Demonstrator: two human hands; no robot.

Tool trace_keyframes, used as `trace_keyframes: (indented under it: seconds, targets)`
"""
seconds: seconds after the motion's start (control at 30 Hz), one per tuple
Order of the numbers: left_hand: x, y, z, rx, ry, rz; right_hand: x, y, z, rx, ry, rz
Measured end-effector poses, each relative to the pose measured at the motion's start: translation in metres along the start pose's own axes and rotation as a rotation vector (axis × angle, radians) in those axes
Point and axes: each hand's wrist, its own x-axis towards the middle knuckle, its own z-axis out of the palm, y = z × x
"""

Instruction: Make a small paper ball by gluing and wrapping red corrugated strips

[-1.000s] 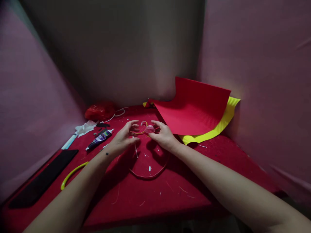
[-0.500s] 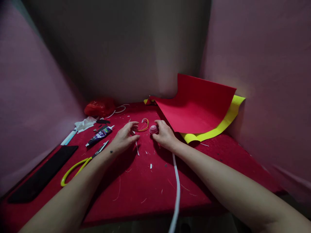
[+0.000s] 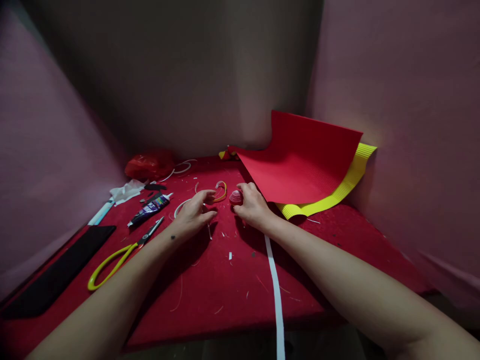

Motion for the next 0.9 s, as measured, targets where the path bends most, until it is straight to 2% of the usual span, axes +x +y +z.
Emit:
trace_keyframes:
  seconds: [0.43,0.9]
  targets:
    - [-0.0008,-0.0004,0.0004,0.052,0.029,0.020,0.0001,0.0037,-0.0002,-0.011,0.018,-0.010]
    - [-0.0005,0.0034,-0.0013,0.107,0.034,-0.020,-0.0008,-0.0013,-0.0021,-0.007,0.017,0.017]
